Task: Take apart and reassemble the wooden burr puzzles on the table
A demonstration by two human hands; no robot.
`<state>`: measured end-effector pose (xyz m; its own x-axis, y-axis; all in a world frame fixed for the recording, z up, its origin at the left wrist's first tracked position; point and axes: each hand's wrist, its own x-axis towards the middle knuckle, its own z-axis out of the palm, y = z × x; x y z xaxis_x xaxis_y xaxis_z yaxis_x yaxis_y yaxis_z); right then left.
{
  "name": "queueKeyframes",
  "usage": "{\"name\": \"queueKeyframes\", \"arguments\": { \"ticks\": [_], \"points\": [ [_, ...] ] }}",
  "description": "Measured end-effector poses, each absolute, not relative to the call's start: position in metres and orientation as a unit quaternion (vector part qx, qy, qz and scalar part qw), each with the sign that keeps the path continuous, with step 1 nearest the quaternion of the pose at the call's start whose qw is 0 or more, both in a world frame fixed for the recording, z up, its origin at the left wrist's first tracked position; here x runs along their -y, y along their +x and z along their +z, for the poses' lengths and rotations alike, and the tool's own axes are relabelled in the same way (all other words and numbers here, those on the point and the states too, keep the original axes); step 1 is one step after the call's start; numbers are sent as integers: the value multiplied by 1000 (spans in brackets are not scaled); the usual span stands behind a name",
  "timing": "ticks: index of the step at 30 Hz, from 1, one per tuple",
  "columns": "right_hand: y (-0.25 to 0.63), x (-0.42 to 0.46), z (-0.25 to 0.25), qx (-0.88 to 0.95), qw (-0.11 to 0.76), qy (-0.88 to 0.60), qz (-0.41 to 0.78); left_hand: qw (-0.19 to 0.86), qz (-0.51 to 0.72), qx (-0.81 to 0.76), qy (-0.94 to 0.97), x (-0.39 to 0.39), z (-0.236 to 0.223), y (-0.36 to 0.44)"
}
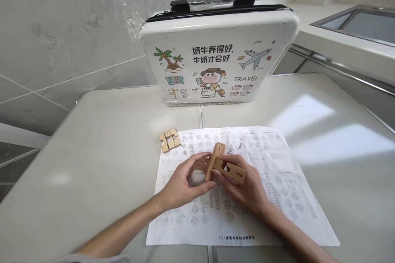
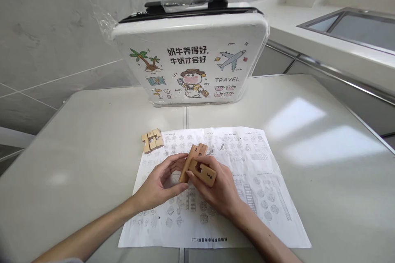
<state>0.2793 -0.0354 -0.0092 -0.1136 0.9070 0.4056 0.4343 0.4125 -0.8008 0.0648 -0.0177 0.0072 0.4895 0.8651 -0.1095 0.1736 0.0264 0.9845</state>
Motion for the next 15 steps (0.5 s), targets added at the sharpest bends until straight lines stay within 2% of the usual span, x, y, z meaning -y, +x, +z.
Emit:
{"name": "queueKeyframes", "arguments": {
  "ticks": [9,15],
  "points": [
    [278,36,-11,711,470,-458,251,444,301,-444,717,21,8,68],
    [279,38,-11,755,433,-404,283,394,308,-477,723,23,6,68]
  ]
}}
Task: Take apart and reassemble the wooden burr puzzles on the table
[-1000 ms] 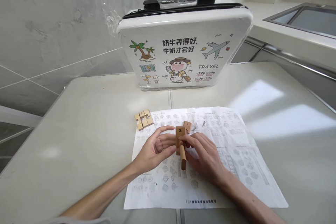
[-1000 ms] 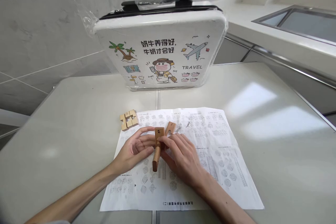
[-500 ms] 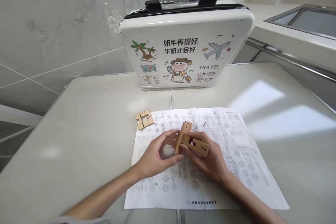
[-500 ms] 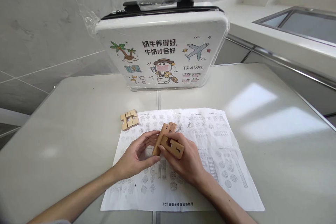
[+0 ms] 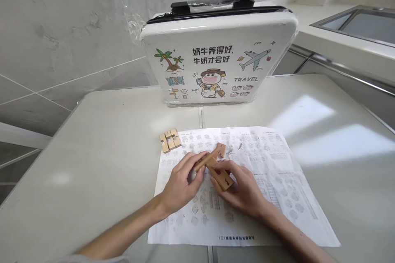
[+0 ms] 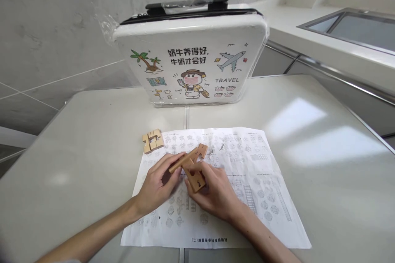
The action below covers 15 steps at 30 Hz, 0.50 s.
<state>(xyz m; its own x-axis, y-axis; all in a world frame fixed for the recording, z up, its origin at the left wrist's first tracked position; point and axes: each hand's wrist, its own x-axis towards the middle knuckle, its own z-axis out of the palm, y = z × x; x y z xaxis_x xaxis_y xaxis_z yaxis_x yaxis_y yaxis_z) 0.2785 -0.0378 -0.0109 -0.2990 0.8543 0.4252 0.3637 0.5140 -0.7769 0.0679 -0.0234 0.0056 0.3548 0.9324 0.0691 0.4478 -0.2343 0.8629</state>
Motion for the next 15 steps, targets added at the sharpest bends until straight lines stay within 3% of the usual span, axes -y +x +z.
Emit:
{"name": "queueKeyframes", "arguments": {
  "ticks": [15],
  "points": [
    [283,32,2,738,454,-338,368,393,333,-478,711,18,5,67]
  ]
}}
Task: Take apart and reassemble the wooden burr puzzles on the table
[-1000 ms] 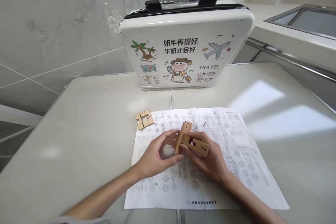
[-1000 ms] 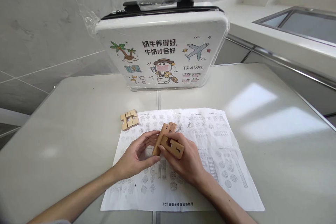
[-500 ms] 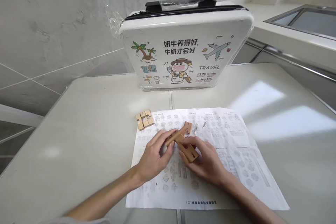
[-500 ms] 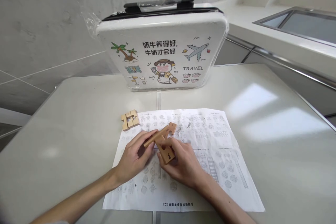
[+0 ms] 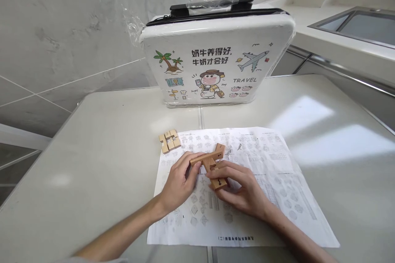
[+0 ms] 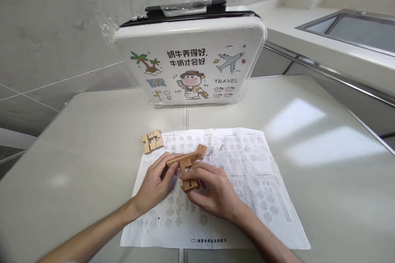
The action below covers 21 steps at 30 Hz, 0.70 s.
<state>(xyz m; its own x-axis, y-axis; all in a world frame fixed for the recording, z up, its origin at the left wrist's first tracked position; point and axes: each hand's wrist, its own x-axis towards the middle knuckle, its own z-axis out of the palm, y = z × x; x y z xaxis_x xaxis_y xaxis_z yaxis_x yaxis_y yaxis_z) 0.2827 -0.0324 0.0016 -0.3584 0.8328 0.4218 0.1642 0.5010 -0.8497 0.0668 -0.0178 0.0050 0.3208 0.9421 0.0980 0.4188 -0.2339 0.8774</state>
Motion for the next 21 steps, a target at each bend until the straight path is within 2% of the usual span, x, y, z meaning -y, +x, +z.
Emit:
{"name": "queueKeyframes", "arguments": {
  "ticks": [13,21],
  "points": [
    [281,36,-3,774,449,-315,315,394,325,-504,696,18,12,70],
    [283,32,3,715,471,-315,410,406,331,-507,685,17,12,69]
  ]
}}
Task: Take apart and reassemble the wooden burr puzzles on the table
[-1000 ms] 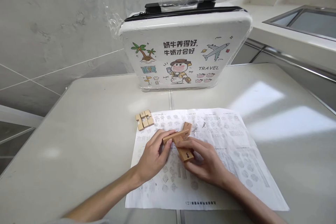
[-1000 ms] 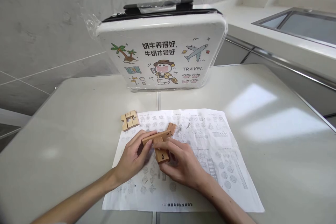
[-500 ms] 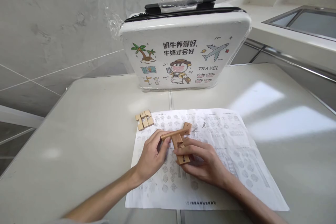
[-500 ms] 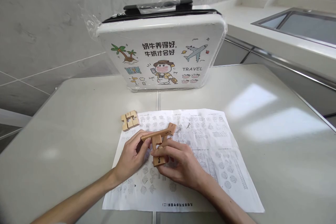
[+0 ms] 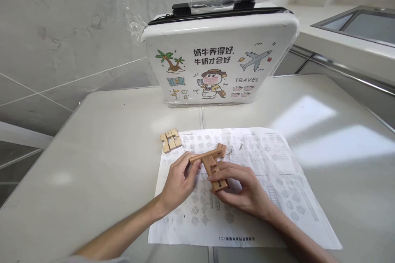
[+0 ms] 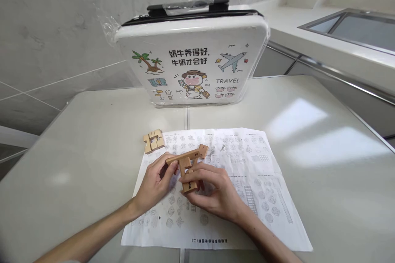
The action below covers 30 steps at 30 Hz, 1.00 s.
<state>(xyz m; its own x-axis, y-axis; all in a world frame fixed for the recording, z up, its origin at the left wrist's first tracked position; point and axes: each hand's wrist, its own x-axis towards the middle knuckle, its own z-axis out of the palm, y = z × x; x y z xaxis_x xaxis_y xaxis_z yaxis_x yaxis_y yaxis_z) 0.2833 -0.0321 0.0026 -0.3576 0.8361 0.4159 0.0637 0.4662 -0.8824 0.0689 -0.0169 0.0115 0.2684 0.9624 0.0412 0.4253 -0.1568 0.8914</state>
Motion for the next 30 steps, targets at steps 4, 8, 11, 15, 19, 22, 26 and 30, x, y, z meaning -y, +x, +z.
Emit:
{"name": "queueKeyframes", "arguments": {
  "ticks": [4,8,11,15,19,22,26,30],
  "points": [
    [281,34,1,728,468,-316,389,399,333,-511,685,17,11,69],
    [280,37,-1,745,465,-317,359,390,334,-513,687,18,10,69],
    [280,38,-1,738,473,-316,364,394,334,-511,687,18,11,69],
    [280,37,0,719,482,-319,385,406,336,-507,682,18,12,70],
    [281,37,1,705,487,-316,408,418,340,-502,677,17,12,69],
    [282,36,1,692,491,-313,427,423,342,-503,672,17,11,68],
    [281,36,0,703,486,-315,413,416,346,-505,673,17,10,68],
    [280,40,-2,736,478,-312,364,403,345,-506,680,18,11,69]
  ]
}}
